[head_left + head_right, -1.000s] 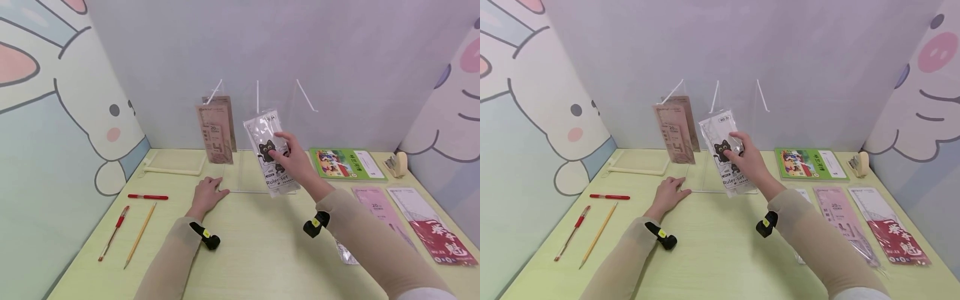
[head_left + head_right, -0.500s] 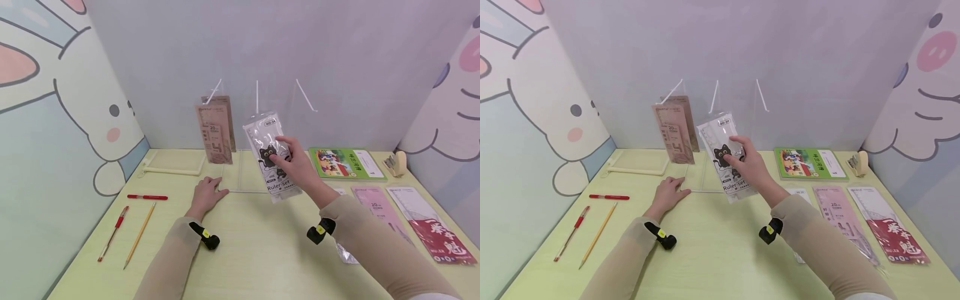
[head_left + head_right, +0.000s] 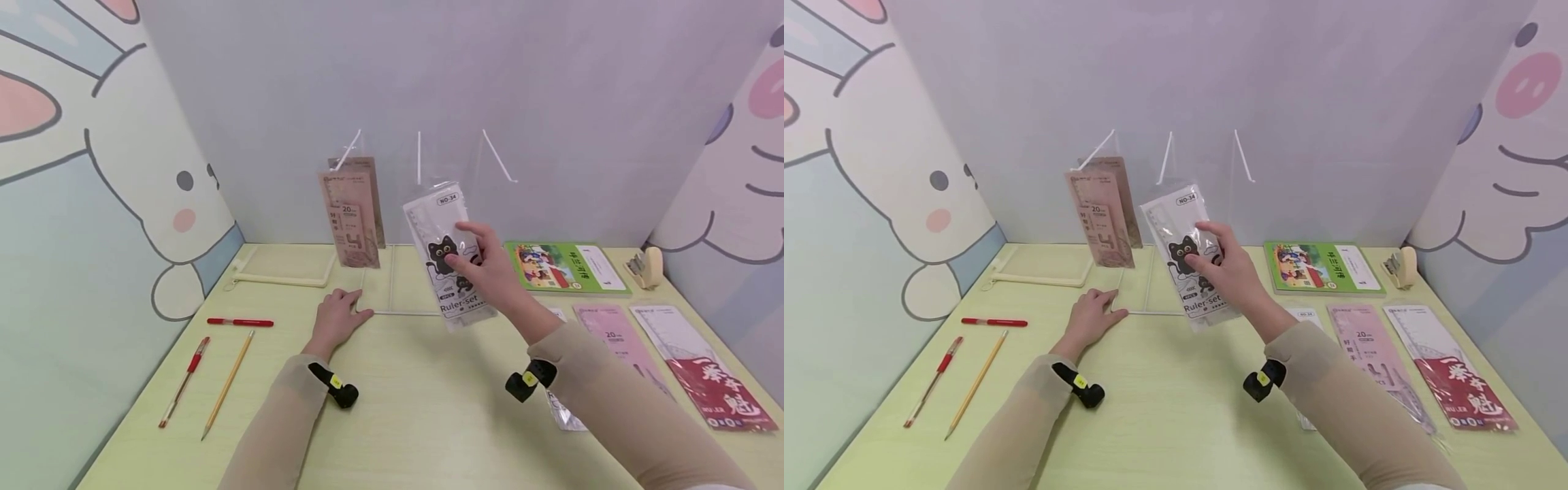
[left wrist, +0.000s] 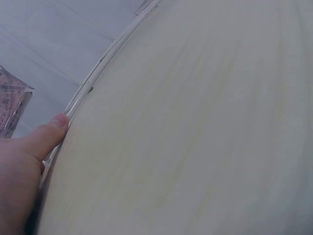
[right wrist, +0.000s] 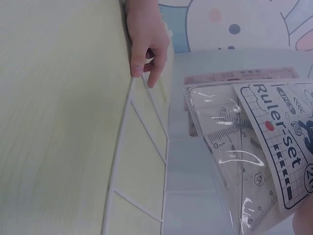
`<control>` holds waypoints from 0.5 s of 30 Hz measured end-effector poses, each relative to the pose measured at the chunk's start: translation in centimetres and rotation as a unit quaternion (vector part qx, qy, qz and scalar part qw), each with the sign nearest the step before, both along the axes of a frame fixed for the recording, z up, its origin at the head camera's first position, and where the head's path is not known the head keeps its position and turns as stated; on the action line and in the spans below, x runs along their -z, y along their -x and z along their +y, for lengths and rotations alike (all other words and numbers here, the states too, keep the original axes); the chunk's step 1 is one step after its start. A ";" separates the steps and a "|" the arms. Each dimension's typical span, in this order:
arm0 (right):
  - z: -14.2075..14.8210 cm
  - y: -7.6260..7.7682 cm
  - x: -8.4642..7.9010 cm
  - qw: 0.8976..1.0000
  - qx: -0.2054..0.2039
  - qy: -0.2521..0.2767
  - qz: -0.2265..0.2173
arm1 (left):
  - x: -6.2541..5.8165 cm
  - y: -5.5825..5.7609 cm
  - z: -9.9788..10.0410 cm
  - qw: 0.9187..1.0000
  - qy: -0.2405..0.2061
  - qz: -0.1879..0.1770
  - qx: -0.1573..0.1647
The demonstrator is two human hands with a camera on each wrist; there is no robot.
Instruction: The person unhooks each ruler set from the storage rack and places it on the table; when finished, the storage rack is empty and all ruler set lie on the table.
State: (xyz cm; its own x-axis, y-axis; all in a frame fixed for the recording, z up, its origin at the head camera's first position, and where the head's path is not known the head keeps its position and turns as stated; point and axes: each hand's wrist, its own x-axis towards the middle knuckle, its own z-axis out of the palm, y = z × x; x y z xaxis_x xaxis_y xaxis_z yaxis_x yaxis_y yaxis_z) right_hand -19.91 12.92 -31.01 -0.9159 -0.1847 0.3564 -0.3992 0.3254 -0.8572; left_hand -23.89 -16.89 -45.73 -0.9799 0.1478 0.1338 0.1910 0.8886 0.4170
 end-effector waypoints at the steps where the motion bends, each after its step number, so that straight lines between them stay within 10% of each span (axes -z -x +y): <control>1: 0.2 0.0 0.1 1.000 0.005 0.001 -0.003 | 0.0 0.0 0.0 1.000 -0.001 0.000 0.001; 15: 4.9 -0.4 3.1 0.995 0.060 -0.004 -0.075 | -0.2 -0.1 0.0 1.000 -0.005 0.005 0.004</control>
